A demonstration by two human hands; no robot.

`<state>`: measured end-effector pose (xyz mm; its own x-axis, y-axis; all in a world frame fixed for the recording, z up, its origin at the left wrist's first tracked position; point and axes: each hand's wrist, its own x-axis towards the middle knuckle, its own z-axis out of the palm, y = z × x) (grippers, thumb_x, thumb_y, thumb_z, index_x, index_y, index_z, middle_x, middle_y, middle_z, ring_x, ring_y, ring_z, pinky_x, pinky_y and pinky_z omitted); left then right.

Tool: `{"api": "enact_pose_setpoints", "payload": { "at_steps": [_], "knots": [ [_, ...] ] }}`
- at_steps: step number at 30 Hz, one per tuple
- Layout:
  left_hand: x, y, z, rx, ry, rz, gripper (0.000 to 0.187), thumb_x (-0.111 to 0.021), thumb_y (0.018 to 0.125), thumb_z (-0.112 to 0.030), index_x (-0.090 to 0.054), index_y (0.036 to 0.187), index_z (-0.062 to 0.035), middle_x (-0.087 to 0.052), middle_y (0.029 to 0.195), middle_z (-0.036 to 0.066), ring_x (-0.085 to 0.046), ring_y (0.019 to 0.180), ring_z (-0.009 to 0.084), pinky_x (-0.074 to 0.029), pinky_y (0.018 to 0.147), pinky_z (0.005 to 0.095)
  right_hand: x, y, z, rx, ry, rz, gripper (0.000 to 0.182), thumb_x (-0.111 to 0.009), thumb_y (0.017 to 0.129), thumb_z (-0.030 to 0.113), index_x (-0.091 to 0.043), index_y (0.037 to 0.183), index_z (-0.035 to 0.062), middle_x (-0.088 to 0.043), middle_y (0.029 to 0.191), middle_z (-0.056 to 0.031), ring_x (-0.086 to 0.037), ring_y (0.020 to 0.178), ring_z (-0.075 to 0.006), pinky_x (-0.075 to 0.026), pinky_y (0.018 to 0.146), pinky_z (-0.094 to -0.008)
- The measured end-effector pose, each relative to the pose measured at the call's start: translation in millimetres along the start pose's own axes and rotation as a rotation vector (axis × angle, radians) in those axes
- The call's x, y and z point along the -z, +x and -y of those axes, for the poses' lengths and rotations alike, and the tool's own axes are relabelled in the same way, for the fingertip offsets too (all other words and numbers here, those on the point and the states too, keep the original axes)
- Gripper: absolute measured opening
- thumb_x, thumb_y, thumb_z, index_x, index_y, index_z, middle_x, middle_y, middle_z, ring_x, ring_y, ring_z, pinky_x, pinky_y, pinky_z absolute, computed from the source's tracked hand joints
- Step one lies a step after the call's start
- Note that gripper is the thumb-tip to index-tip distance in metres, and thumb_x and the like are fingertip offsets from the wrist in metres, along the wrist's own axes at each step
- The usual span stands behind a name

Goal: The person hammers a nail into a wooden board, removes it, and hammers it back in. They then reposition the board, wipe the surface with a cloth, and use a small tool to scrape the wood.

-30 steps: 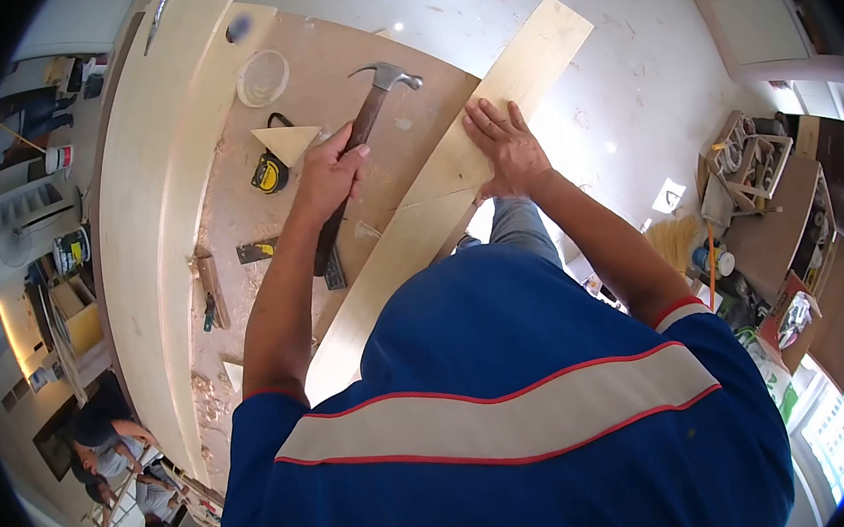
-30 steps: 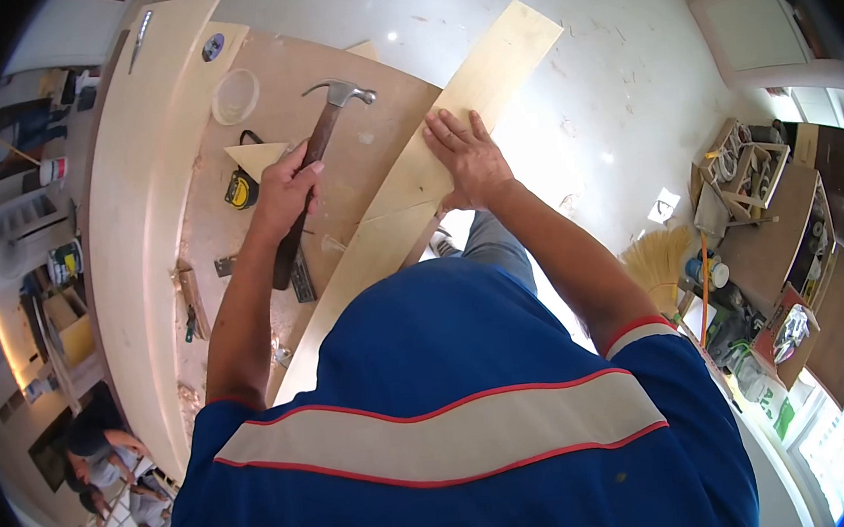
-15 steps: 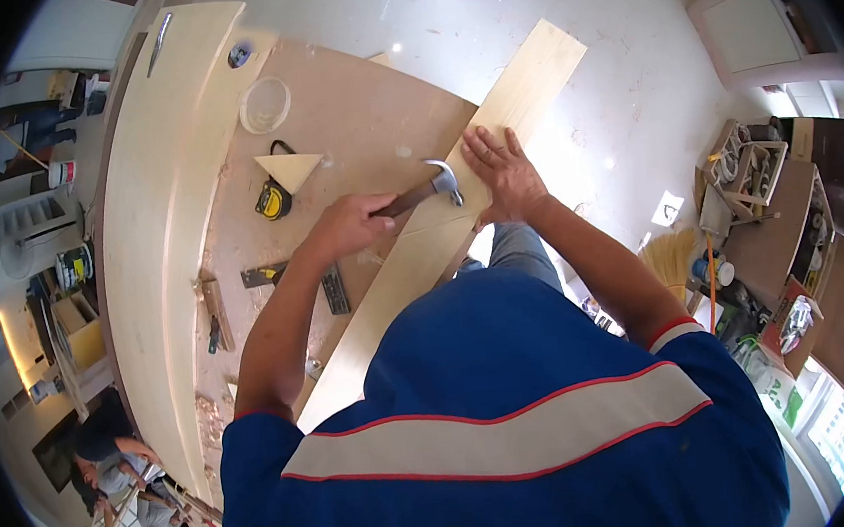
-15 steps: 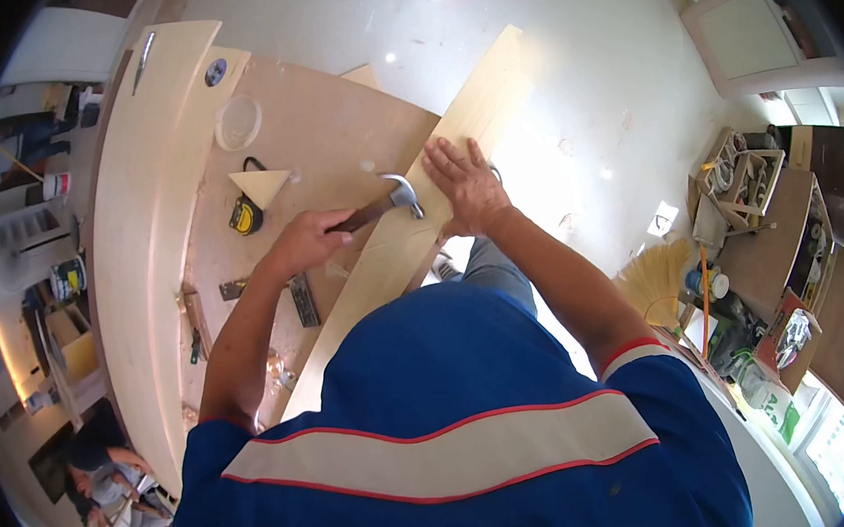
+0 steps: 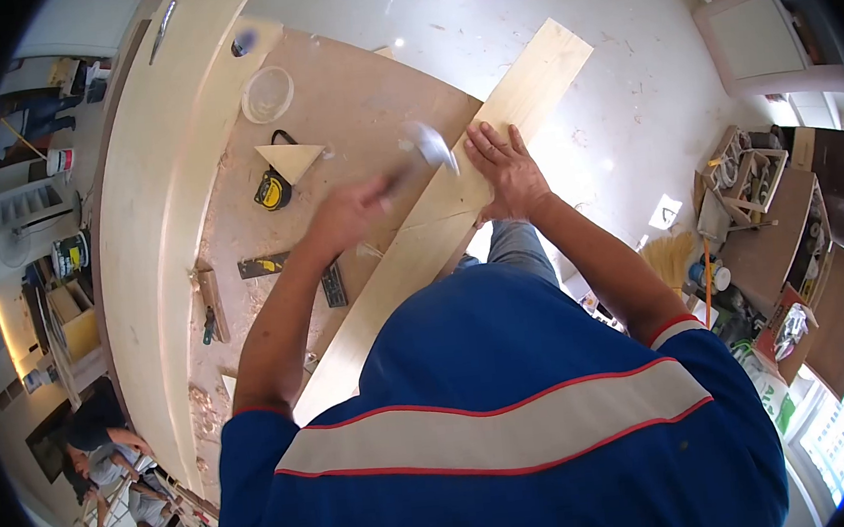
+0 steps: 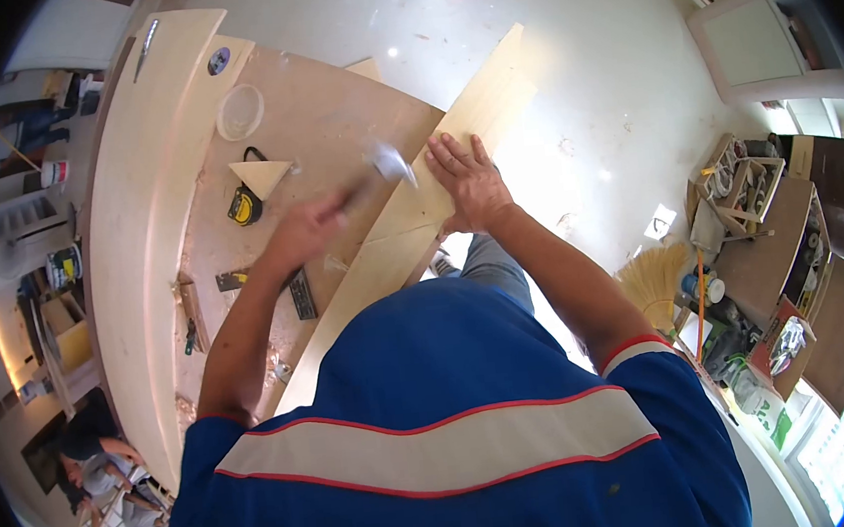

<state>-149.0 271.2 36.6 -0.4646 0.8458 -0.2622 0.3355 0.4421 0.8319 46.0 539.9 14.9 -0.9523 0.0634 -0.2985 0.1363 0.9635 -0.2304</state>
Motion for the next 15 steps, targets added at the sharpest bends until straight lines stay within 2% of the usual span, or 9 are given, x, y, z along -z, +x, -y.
{"api": "enact_pose_setpoints", "payload": {
  "at_steps": [3,6,8,10,12,15],
  "knots": [
    [-1.5,-12.2,-2.6,-0.123,0.287,0.183,0.046,-0.066,0.099,-0.016,-0.061,0.142,-0.0023,-0.073,0.089,0.007,-0.068,0.076,0.0133,-0.055,0.070,0.0284,0.9,7.2,-2.2,0.014,0.006,-0.036,0.134,-0.089,0.057,0.064,-0.028,0.163,0.0070,-0.018,0.173,-0.0094,-0.011,0.160,-0.0261,-0.008,0.131,-0.0538],
    [14.4,-13.9,-38.7,0.507,-0.205,0.156,0.045,-0.068,0.096,-0.024,-0.064,0.136,-0.0048,-0.078,0.100,0.014,-0.074,0.090,0.0231,-0.057,0.077,0.0358,-6.6,-1.7,-5.4,0.011,0.025,-0.039,0.135,-0.089,0.056,0.065,-0.029,0.163,0.0069,-0.018,0.173,-0.0093,-0.010,0.161,-0.0258,-0.008,0.131,-0.0537],
    [23.6,-10.7,-43.6,0.427,-0.247,-0.017,0.045,-0.069,0.095,-0.025,-0.064,0.135,-0.0049,-0.077,0.103,0.015,-0.074,0.094,0.0254,-0.057,0.081,0.0370,-6.7,3.5,-2.4,0.011,0.036,-0.039,0.136,-0.090,0.055,0.064,-0.029,0.162,0.0067,-0.018,0.173,-0.0093,-0.010,0.161,-0.0258,-0.008,0.131,-0.0537],
    [12.5,-15.8,-30.9,0.243,-0.103,-0.060,0.045,-0.069,0.095,-0.025,-0.063,0.136,-0.0045,-0.077,0.101,0.014,-0.073,0.091,0.0244,-0.057,0.081,0.0360,-5.0,2.9,-1.1,-0.004,0.037,-0.025,0.136,-0.090,0.055,0.063,-0.029,0.162,0.0066,-0.017,0.173,-0.0093,-0.010,0.161,-0.0258,-0.008,0.131,-0.0537],
    [-13.4,-21.9,-4.0,-0.051,0.231,0.017,0.045,-0.068,0.097,-0.023,-0.062,0.137,-0.0036,-0.075,0.094,0.011,-0.071,0.082,0.0201,-0.057,0.077,0.0330,-0.5,2.4,0.7,-0.006,0.033,-0.018,0.136,-0.090,0.055,0.063,-0.029,0.162,0.0067,-0.017,0.173,-0.0092,-0.010,0.161,-0.0257,-0.008,0.131,-0.0537],
    [-9.4,-19.4,3.0,-0.019,0.264,0.135,0.046,-0.068,0.097,-0.023,-0.061,0.139,-0.0046,-0.076,0.099,0.013,-0.071,0.086,0.0222,-0.057,0.082,0.0332,1.0,6.3,-2.4,-0.009,0.003,-0.031,0.136,-0.090,0.055,0.063,-0.029,0.163,0.0068,-0.017,0.173,-0.0093,-0.010,0.161,-0.0255,-0.008,0.131,-0.0537]
  ]
}}
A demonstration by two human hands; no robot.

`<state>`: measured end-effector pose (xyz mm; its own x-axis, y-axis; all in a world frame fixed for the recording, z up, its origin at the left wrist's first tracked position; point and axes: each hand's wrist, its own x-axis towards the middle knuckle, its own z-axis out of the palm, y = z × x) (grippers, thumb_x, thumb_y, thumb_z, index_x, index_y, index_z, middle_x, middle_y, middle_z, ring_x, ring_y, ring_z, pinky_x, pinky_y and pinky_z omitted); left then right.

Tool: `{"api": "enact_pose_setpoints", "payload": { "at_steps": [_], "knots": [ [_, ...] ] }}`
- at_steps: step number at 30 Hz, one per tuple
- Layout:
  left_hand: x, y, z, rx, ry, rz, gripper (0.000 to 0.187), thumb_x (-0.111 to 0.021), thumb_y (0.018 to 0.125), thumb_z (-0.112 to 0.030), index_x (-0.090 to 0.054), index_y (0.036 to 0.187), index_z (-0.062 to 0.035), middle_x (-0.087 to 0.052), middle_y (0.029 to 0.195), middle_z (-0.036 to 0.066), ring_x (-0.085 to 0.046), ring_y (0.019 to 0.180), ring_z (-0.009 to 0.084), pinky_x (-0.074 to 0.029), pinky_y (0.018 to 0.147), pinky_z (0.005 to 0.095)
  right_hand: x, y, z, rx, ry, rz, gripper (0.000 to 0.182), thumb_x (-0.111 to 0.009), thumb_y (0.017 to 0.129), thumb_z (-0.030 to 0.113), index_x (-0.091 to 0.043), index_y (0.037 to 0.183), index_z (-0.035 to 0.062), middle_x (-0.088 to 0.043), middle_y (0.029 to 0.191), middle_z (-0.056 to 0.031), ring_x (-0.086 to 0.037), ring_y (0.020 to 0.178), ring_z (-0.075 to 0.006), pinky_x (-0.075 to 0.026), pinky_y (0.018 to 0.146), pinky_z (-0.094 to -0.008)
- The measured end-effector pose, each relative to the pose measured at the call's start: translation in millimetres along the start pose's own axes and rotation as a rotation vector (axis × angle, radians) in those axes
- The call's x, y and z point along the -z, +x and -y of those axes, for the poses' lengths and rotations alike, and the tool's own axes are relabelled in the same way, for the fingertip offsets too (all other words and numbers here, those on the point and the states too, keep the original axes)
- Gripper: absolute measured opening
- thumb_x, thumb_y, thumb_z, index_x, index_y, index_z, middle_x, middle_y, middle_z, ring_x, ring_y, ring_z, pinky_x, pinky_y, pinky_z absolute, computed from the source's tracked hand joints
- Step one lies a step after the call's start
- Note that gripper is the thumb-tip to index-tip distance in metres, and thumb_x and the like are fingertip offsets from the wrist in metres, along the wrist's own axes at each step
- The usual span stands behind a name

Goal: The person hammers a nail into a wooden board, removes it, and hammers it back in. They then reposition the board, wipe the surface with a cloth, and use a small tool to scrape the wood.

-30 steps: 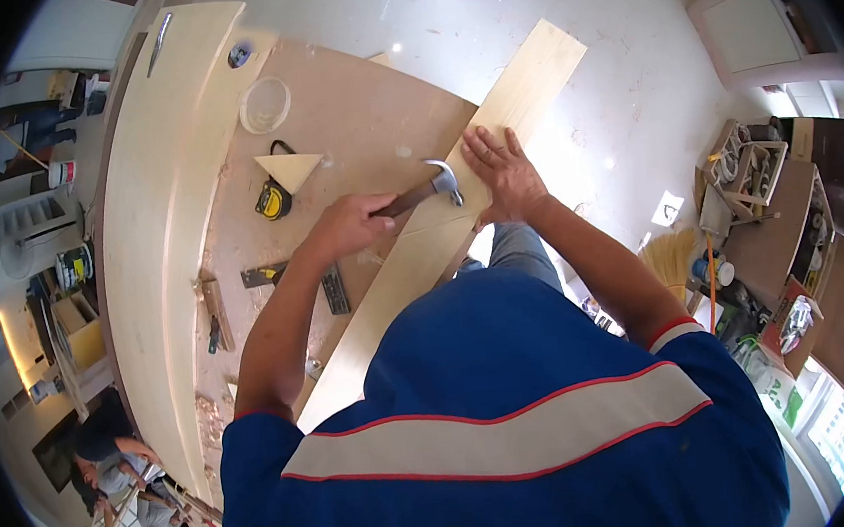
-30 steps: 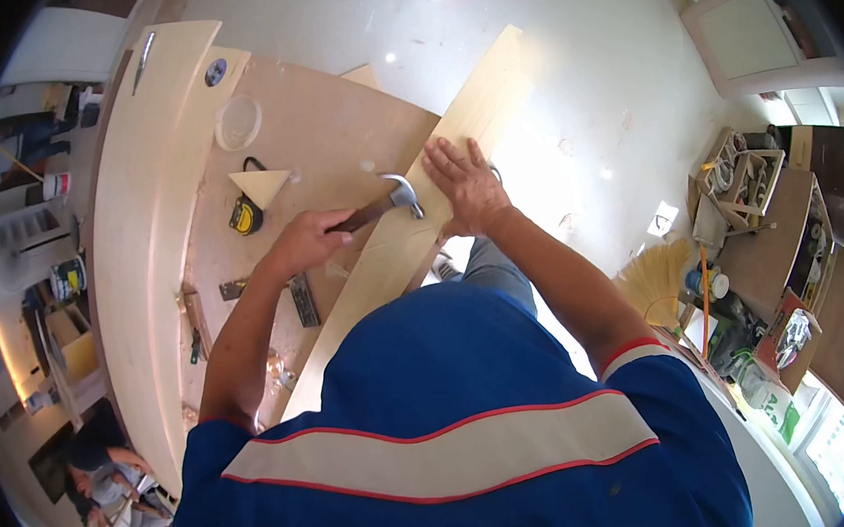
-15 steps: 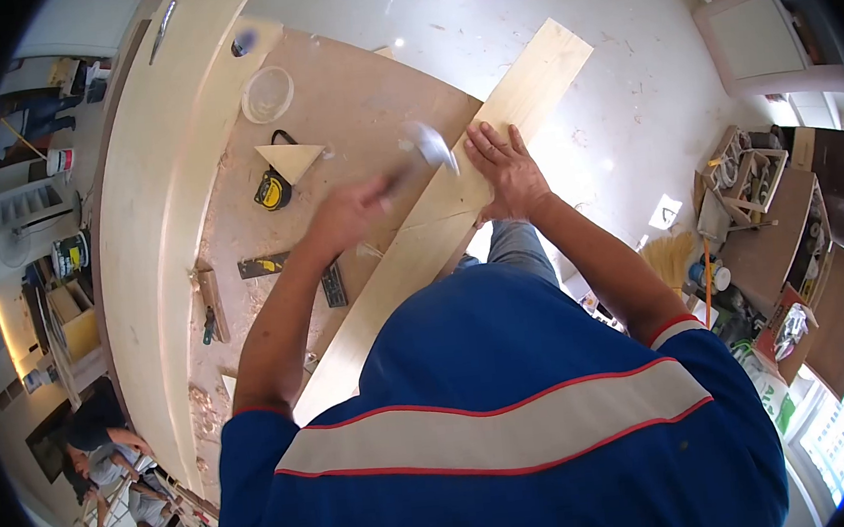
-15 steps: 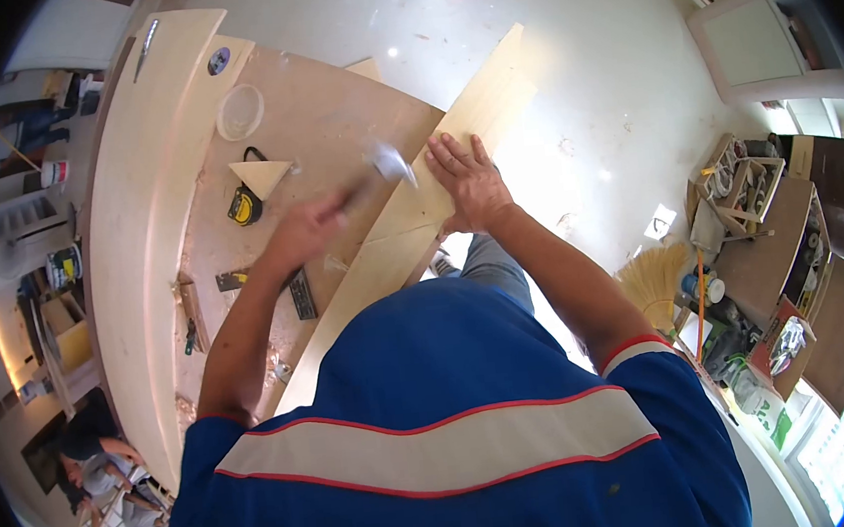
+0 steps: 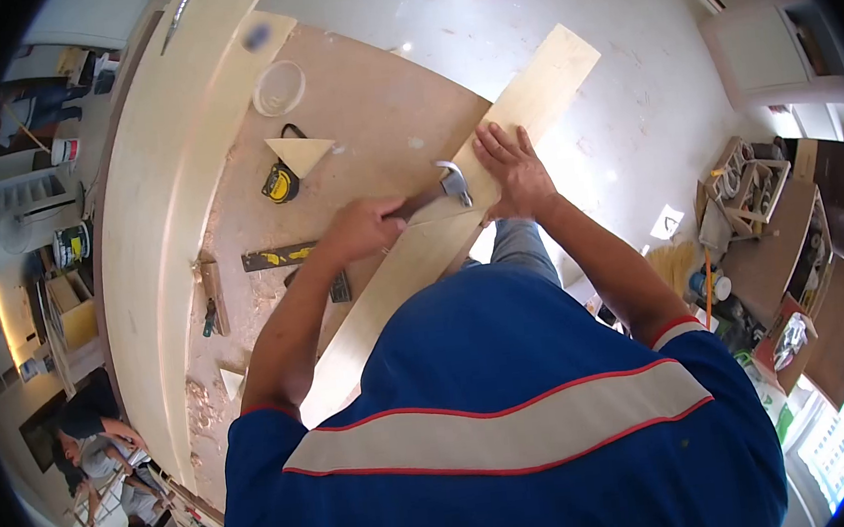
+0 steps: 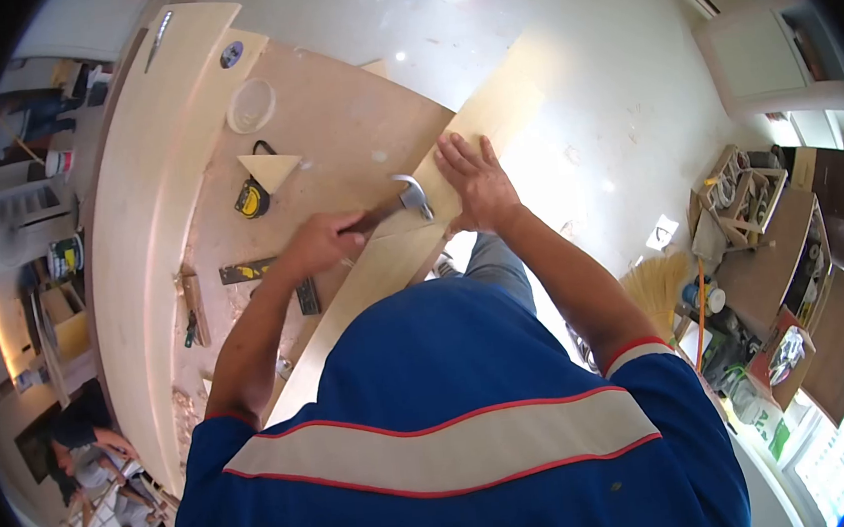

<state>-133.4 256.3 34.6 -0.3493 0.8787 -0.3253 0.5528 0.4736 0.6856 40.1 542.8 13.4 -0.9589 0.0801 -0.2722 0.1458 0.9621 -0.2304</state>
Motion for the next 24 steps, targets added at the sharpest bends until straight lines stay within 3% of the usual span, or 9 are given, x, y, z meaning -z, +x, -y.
{"api": "enact_pose_setpoints", "payload": {
  "at_steps": [3,7,9,12,16,19,20,23,24],
  "knots": [
    [38.0,12.1,-35.7,0.439,-0.393,-0.081,0.050,-0.068,0.096,-0.025,-0.060,0.141,-0.0054,-0.076,0.114,0.017,-0.073,0.101,0.0286,-0.055,0.090,0.0366,-5.7,-3.8,2.9,0.013,0.007,0.007,0.136,-0.090,0.055,0.064,-0.029,0.162,0.0064,-0.018,0.173,-0.0097,-0.011,0.161,-0.0256,-0.009,0.131,-0.0539],
    [16.8,6.6,-27.3,0.203,-0.284,-0.117,0.046,-0.068,0.096,-0.021,-0.061,0.137,0.0001,-0.075,0.096,0.013,-0.070,0.083,0.0208,-0.055,0.075,0.0340,-1.5,-3.3,2.3,0.005,0.013,0.025,0.136,-0.090,0.055,0.063,-0.028,0.162,0.0058,-0.017,0.173,-0.0101,-0.011,0.160,-0.0257,-0.010,0.131,-0.0541],
    [21.4,-1.8,-28.3,0.070,-0.118,0.117,0.041,-0.067,0.098,-0.017,-0.063,0.134,0.0024,-0.071,0.083,0.008,-0.065,0.070,0.0133,-0.053,0.064,0.0300,-1.4,-0.5,0.9,0.033,0.029,-0.013,0.136,-0.091,0.056,0.062,-0.028,0.162,0.0055,-0.017,0.173,-0.0101,-0.011,0.161,-0.0259,-0.010,0.131,-0.0543],
    [29.7,-10.4,-27.4,0.386,-0.544,0.032,0.035,-0.066,0.098,-0.017,-0.068,0.130,-0.0007,-0.062,0.071,0.003,-0.057,0.056,0.0096,-0.047,0.053,0.0273,-3.8,-12.4,2.2,0.012,0.030,0.030,0.136,-0.091,0.057,0.061,-0.027,0.162,0.0046,-0.015,0.173,-0.0112,-0.010,0.161,-0.0271,-0.010,0.130,-0.0546],
    [24.8,-47.1,-23.1,0.425,-0.779,-0.236,0.033,-0.064,0.098,-0.015,-0.069,0.130,-0.0052,-0.058,0.067,0.001,-0.054,0.052,0.0094,-0.044,0.049,0.0254,7.6,-4.3,10.6,-0.013,0.025,0.052,0.132,-0.091,0.061,0.058,-0.026,0.162,0.0032,-0.013,0.173,-0.0138,-0.009,0.161,-0.0294,-0.009,0.130,-0.0549],
    [3.6,-99.6,-24.6,0.523,-0.932,-0.457,0.033,-0.064,0.098,-0.014,-0.068,0.130,-0.0043,-0.059,0.068,0.000,-0.055,0.053,0.0101,-0.045,0.050,0.0253,31.0,8.1,38.6,-0.111,-0.116,0.253,0.129,-0.091,0.064,0.054,-0.025,0.162,0.0020,-0.010,0.174,-0.0161,-0.006,0.161,-0.0300,-0.007,0.130,-0.0549],
    [-2.9,-116.2,-31.9,0.570,-0.972,-0.526,0.033,-0.064,0.098,-0.014,-0.068,0.130,-0.0038,-0.059,0.069,0.000,-0.055,0.053,0.0101,-0.046,0.050,0.0253,25.6,7.5,46.4,-0.024,-0.010,0.010,0.100,-0.089,0.070,0.041,-0.047,0.151,-0.0001,-0.036,0.163,-0.0217,-0.029,0.155,-0.0334,-0.016,0.128,-0.0565],
    [-30.3,-159.2,-24.1,0.647,-1.078,-0.706,0.032,-0.064,0.099,-0.013,-0.066,0.130,-0.0030,-0.061,0.069,0.002,-0.056,0.052,0.0106,-0.048,0.048,0.0251,24.9,49.2,83.4,0.168,0.207,0.024,0.059,-0.083,0.077,0.031,-0.068,0.127,0.0025,-0.063,0.136,-0.0209,-0.056,0.134,-0.0340,-0.034,0.120,-0.0531],
    [-41.6,-172.5,-19.1,0.656,-1.126,-0.763,0.032,-0.065,0.099,-0.013,-0.066,0.130,-0.0031,-0.062,0.069,0.002,-0.057,0.051,0.0107,-0.048,0.047,0.0249,7.5,66.2,96.8,0.298,0.222,-0.144,0.026,-0.074,0.088,0.031,-0.072,0.101,0.0085,-0.072,0.099,-0.0118,-0.069,0.101,-0.0308,-0.047,0.106,-0.0490]
  ]
}}
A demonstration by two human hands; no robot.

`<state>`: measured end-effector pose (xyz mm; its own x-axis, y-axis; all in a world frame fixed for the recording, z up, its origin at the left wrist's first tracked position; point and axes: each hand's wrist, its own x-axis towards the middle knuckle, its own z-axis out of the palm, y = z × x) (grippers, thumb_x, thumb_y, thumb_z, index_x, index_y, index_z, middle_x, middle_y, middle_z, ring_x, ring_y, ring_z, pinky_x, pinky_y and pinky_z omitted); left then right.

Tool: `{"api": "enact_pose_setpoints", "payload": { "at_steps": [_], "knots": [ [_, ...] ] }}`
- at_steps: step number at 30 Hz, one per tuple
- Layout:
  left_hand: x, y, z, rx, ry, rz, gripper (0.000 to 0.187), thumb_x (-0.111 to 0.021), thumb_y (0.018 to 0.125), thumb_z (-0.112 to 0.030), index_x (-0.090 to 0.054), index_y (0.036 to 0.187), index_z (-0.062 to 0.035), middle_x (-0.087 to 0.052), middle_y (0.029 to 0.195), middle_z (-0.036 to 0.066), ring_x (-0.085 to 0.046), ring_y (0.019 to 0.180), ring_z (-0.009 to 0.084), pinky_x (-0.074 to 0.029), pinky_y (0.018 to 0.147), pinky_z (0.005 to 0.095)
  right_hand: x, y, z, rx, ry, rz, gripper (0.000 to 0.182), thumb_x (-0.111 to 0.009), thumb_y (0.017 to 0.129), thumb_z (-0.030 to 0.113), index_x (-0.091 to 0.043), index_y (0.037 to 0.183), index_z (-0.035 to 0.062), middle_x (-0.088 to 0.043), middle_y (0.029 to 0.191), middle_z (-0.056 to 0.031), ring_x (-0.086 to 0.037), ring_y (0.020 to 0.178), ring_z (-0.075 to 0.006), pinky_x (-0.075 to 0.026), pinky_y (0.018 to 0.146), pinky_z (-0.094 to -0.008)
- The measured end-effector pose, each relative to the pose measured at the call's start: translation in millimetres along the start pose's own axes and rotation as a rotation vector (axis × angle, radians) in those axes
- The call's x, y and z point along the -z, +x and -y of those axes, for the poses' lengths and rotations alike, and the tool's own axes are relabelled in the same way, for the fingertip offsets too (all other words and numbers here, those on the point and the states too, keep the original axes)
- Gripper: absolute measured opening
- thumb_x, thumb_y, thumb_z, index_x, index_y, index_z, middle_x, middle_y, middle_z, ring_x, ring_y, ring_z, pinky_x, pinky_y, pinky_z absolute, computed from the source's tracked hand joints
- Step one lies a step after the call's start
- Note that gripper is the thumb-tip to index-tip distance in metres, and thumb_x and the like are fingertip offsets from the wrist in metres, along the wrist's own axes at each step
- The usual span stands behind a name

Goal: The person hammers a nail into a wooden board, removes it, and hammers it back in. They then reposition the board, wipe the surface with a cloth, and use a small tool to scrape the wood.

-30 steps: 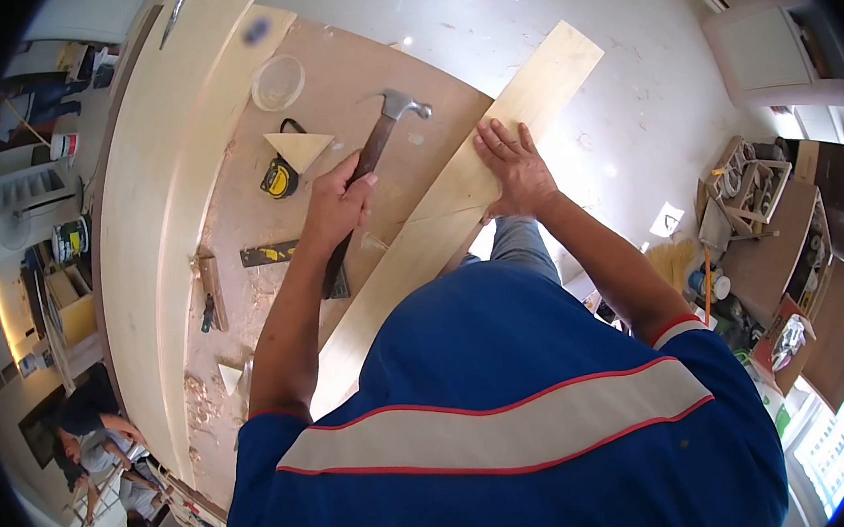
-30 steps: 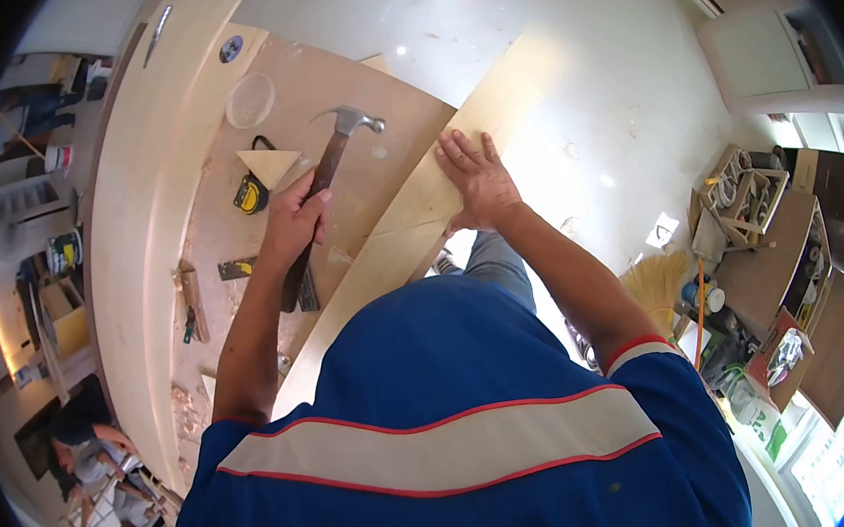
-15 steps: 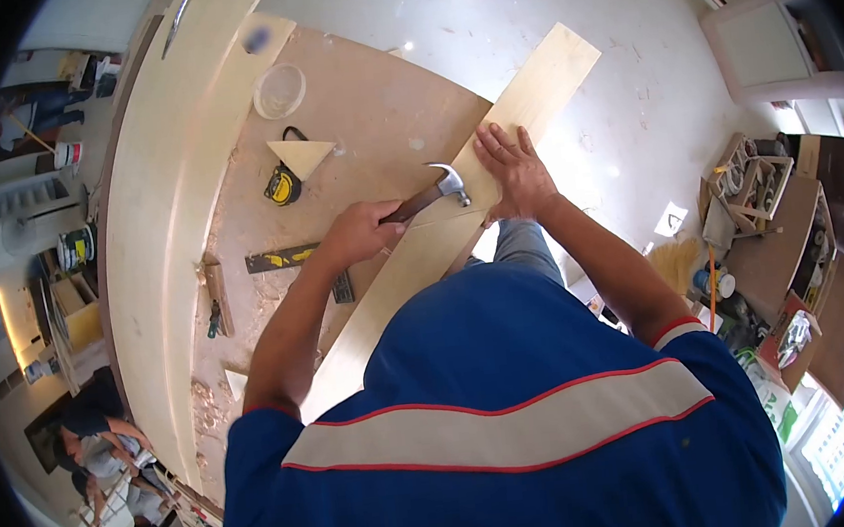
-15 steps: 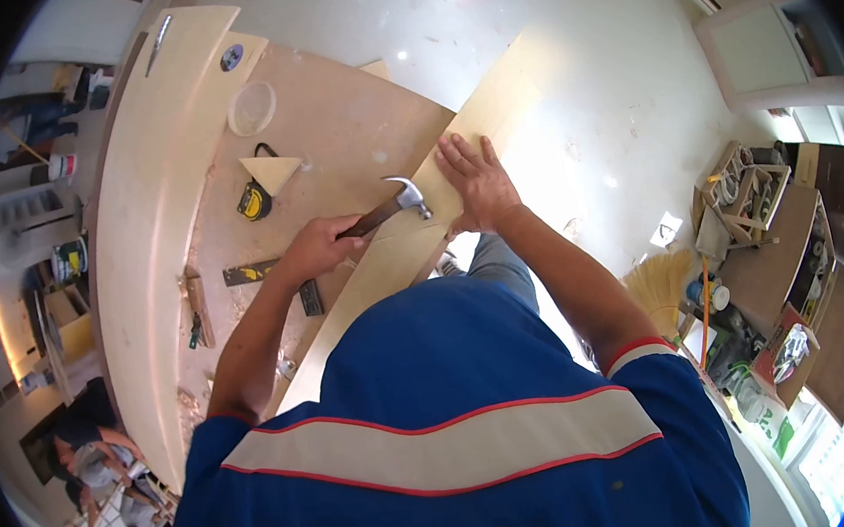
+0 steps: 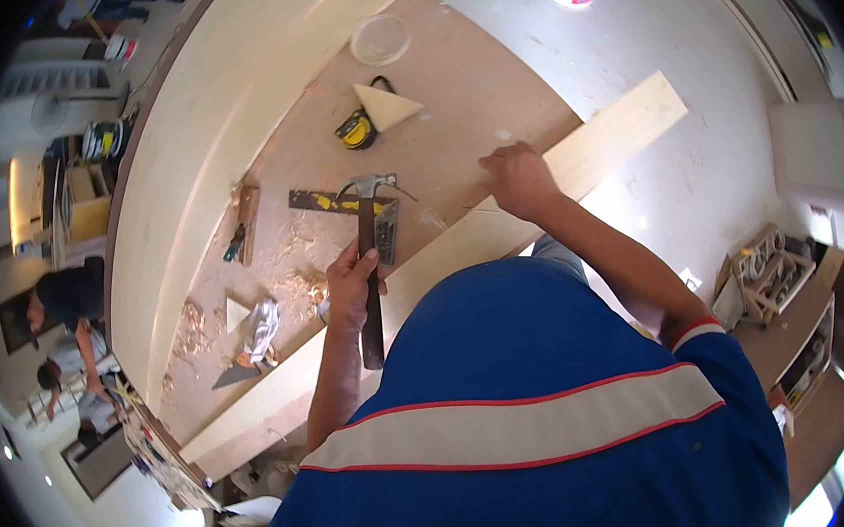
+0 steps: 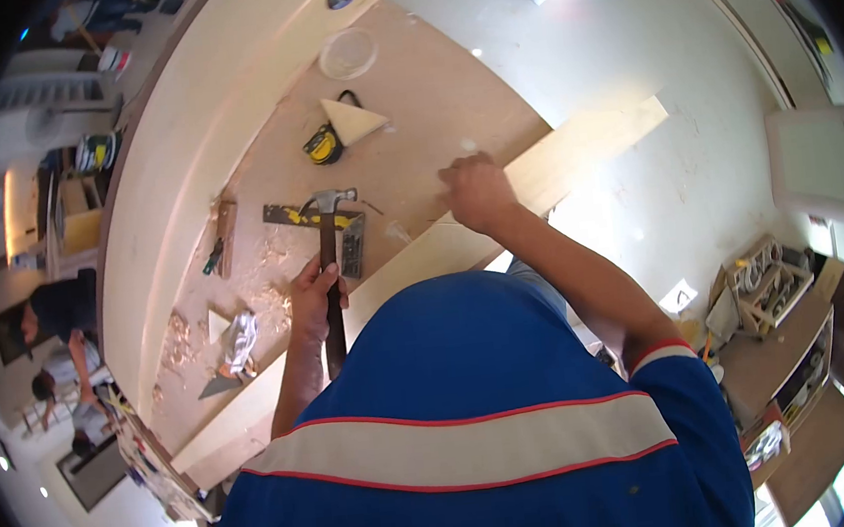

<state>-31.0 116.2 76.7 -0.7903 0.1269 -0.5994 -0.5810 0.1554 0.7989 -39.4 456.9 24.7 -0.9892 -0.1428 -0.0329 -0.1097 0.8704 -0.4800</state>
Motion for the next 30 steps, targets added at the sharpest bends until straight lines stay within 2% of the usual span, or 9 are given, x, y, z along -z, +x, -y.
{"api": "enact_pose_setpoints", "payload": {
  "at_steps": [6,11,15,18,21,22,23,24,30],
  "knots": [
    [25.1,-30.6,36.8,0.043,-0.162,-0.186,0.035,-0.068,0.097,-0.011,-0.065,0.130,-0.0009,-0.062,0.068,0.004,-0.057,0.046,0.0126,-0.048,0.043,0.0259,-57.5,93.3,77.9,0.082,-0.072,0.278,0.020,-0.066,0.091,0.023,-0.077,0.100,0.0090,-0.072,0.105,-0.0152,-0.070,0.105,-0.0307,-0.057,0.089,-0.0456],
    [23.3,-38.5,46.7,0.059,-0.214,-0.183,0.040,-0.070,0.095,-0.011,-0.064,0.134,-0.0012,-0.062,0.069,0.003,-0.058,0.049,0.0122,-0.049,0.044,0.0257,-110.3,96.4,85.5,0.173,-0.188,0.303,0.018,-0.064,0.088,0.020,-0.076,0.096,0.0091,-0.071,0.103,-0.0149,-0.071,0.099,-0.0319,-0.057,0.088,-0.0456],
    [15.5,-27.3,49.8,0.069,-0.190,-0.125,0.043,-0.071,0.094,-0.014,-0.063,0.135,-0.0012,-0.061,0.070,0.003,-0.058,0.050,0.0118,-0.050,0.046,0.0258,-92.1,88.3,86.2,0.190,-0.188,0.312,0.018,-0.062,0.086,0.014,-0.076,0.094,0.0069,-0.074,0.106,-0.0149,-0.073,0.094,-0.0321,-0.059,0.083,-0.0455],
    [6.9,-18.6,42.2,0.093,-0.129,-0.090,0.044,-0.071,0.094,-0.014,-0.063,0.135,-0.0017,-0.060,0.071,0.002,-0.058,0.051,0.0113,-0.050,0.047,0.0260,-74.5,85.6,57.7,0.108,0.011,0.035,0.014,-0.064,0.084,0.014,-0.074,0.089,0.0059,-0.075,0.099,-0.0159,-0.074,0.090,-0.0335,-0.059,0.080,-0.0455],
    [-4.6,-12.7,29.1,0.099,-0.066,-0.042,0.044,-0.071,0.094,-0.014,-0.062,0.136,-0.0022,-0.060,0.072,0.002,-0.058,0.052,0.0109,-0.049,0.047,0.0261,-14.5,48.6,-1.2,-0.257,0.505,-0.124,0.017,-0.068,0.082,0.013,-0.069,0.097,0.0048,-0.074,0.086,-0.0175,-0.073,0.077,-0.0338,-0.058,0.068,-0.0435],
    [-7.5,-10.4,26.9,0.096,-0.039,-0.020,0.044,-0.071,0.094,-0.014,-0.062,0.136,-0.0023,-0.060,0.072,0.002,-0.057,0.052,0.0108,-0.049,0.047,0.0261,-19.7,27.9,-37.6,-0.264,0.645,-0.217,0.023,-0.069,0.089,0.010,-0.067,0.108,-0.0004,-0.066,0.080,-0.0054,-0.064,0.070,-0.0159,-0.053,0.063,-0.0326],
    [-11.3,-6.6,25.5,0.097,-0.022,0.005,0.044,-0.070,0.094,-0.013,-0.062,0.136,-0.0025,-0.060,0.072,0.002,-0.057,0.052,0.0106,-0.049,0.048,0.0261,22.2,5.9,-36.0,-0.536,0.912,-0.010,0.031,-0.069,0.089,0.011,-0.066,0.118,-0.0004,-0.064,0.081,-0.0016,-0.062,0.074,-0.0117,-0.050,0.063,-0.0286],
    [-16.3,-1.4,23.9,0.096,-0.005,0.035,0.044,-0.070,0.094,-0.013,-0.062,0.136,-0.0027,-0.060,0.073,0.001,-0.057,0.053,0.0103,-0.049,0.048,0.0260,19.9,-13.5,-55.1,-0.590,1.010,-0.014,0.025,-0.070,0.088,0.011,-0.068,0.110,-0.0006,-0.065,0.082,-0.0030,-0.059,0.069,-0.0121,-0.049,0.062,-0.0282],
    [-60.3,18.4,-10.0,0.097,0.147,0.196,0.044,-0.070,0.094,-0.013,-0.062,0.136,-0.0033,-0.057,0.074,-0.001,-0.055,0.057,0.0084,-0.048,0.050,0.0250,14.0,-65.1,-59.2,-0.695,1.164,-0.048,0.013,-0.070,0.090,0.011,-0.070,0.094,-0.0012,-0.066,0.080,-0.0036,-0.058,0.067,-0.0112,-0.048,0.063,-0.0261]
  ]
}}
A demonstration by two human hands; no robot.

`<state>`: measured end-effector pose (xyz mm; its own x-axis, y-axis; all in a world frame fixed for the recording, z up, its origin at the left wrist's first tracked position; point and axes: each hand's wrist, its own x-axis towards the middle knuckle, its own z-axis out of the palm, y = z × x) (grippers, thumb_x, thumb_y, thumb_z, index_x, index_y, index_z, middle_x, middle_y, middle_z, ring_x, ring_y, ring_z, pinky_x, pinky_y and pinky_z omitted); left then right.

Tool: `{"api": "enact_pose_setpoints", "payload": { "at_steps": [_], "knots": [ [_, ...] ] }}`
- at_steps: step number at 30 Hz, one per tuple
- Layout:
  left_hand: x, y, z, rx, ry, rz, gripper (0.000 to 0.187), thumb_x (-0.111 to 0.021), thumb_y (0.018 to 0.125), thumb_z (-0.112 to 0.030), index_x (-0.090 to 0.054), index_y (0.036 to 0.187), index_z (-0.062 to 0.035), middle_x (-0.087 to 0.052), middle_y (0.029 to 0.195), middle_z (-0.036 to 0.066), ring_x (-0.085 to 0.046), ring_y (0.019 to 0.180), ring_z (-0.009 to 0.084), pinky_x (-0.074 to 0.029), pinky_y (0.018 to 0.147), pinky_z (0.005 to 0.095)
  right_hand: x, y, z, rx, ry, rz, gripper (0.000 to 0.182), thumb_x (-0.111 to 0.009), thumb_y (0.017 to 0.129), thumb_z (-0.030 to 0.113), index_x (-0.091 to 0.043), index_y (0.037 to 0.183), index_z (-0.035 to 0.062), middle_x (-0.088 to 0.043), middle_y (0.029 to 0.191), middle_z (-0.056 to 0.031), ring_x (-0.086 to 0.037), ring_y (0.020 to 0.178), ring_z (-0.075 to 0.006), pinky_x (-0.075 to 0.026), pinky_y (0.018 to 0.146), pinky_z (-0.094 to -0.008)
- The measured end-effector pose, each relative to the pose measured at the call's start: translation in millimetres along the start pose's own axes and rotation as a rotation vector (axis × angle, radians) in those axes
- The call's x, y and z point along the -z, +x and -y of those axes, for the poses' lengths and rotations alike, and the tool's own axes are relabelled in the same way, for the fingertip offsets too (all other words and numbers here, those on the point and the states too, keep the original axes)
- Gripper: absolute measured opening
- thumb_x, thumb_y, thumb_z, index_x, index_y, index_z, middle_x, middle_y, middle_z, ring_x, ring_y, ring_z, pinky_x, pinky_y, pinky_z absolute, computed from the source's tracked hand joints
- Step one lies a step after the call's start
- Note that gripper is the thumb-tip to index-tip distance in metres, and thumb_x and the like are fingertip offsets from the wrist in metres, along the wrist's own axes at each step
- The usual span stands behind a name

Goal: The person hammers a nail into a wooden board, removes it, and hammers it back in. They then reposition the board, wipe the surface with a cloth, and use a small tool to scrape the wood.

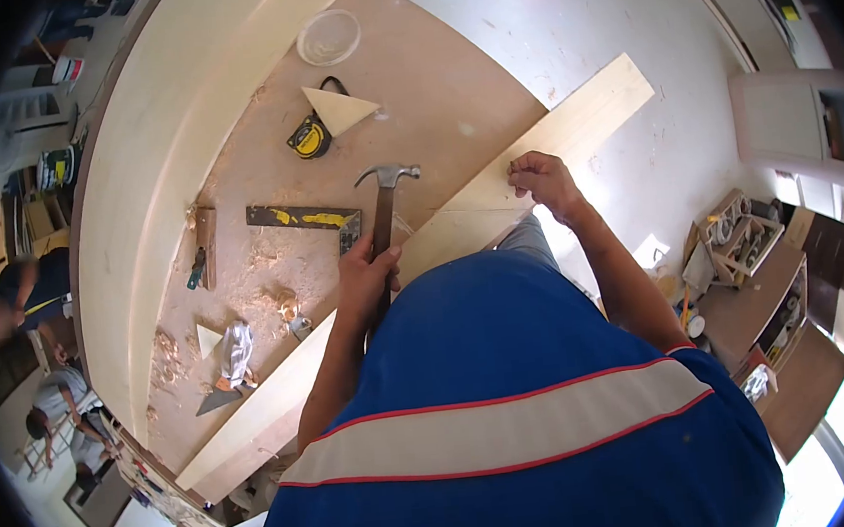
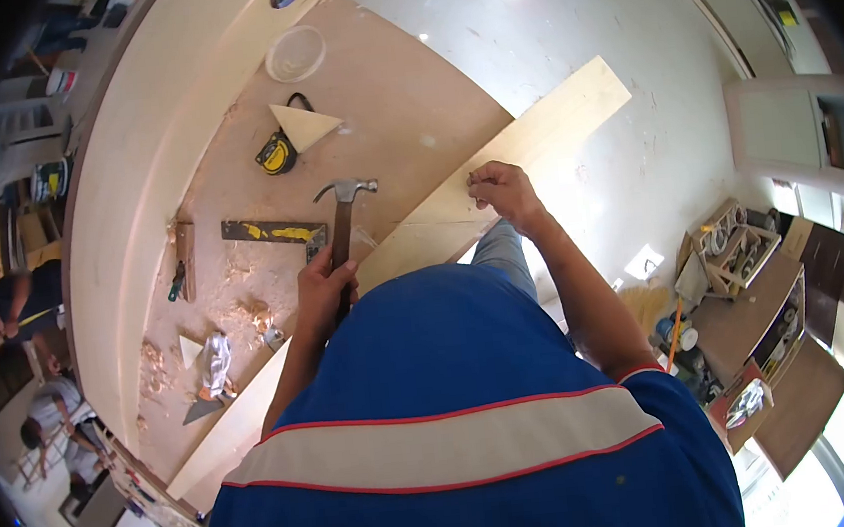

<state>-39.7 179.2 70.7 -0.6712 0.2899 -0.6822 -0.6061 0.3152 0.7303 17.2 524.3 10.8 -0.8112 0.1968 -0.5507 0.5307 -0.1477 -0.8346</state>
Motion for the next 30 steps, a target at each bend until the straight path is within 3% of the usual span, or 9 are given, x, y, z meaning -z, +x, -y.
{"api": "enact_pose_setpoints", "payload": {
  "at_steps": [8,17,20,23,30],
  "knots": [
    [-39.6,9.4,-46.3,-0.050,0.131,0.145,0.046,-0.071,0.091,-0.012,-0.063,0.136,-0.0031,-0.054,0.076,-0.002,-0.053,0.064,0.0067,-0.047,0.052,0.0241,1.1,5.0,-32.3,0.036,0.069,-0.032,0.013,-0.070,0.092,0.011,-0.070,0.092,-0.0017,-0.065,0.073,-0.0028,-0.057,0.059,-0.0075,-0.045,0.054,-0.0252],
    [-48.9,15.4,-51.1,-0.061,0.237,0.184,0.044,-0.071,0.090,-0.011,-0.064,0.133,-0.0028,-0.053,0.075,-0.002,-0.051,0.062,0.0066,-0.045,0.052,0.0240,8.5,-10.2,-11.8,0.068,-0.034,-0.109,0.025,-0.066,0.091,0.006,-0.072,0.112,-0.0066,-0.070,0.080,-0.0065,-0.065,0.066,-0.0133,-0.052,0.059,-0.0270],
    [-48.4,12.9,-47.1,-0.060,0.242,0.176,0.044,-0.072,0.090,-0.011,-0.064,0.132,-0.0024,-0.053,0.074,-0.002,-0.051,0.061,0.0067,-0.045,0.052,0.0239,15.0,-13.9,-12.8,-0.025,0.332,-0.017,0.028,-0.065,0.092,0.004,-0.069,0.118,-0.0071,-0.070,0.084,-0.0074,-0.067,0.067,-0.0146,-0.054,0.059,-0.0265],
    [-46.7,11.4,-44.3,-0.056,0.247,0.178,0.045,-0.072,0.090,-0.011,-0.064,0.133,-0.0018,-0.053,0.075,-0.002,-0.051,0.061,0.0070,-0.045,0.052,0.0242,12.6,-13.1,-20.6,0.102,0.348,0.008,0.023,-0.068,0.094,0.006,-0.070,0.113,-0.0073,-0.071,0.088,-0.0092,-0.071,0.072,-0.0176,-0.057,0.061,-0.0274],
    [-44.8,10.0,-40.8,-0.049,0.275,0.171,0.047,-0.073,0.089,-0.013,-0.063,0.133,0.0001,-0.054,0.076,-0.001,-0.052,0.061,0.0084,-0.045,0.052,0.0254,12.7,-1.8,-25.1,-0.036,0.148,-0.043,0.010,-0.074,0.094,0.009,-0.073,0.097,-0.0008,-0.066,0.075,-0.0028,-0.059,0.059,-0.0094,-0.044,0.051,-0.0239]
  ]
}}
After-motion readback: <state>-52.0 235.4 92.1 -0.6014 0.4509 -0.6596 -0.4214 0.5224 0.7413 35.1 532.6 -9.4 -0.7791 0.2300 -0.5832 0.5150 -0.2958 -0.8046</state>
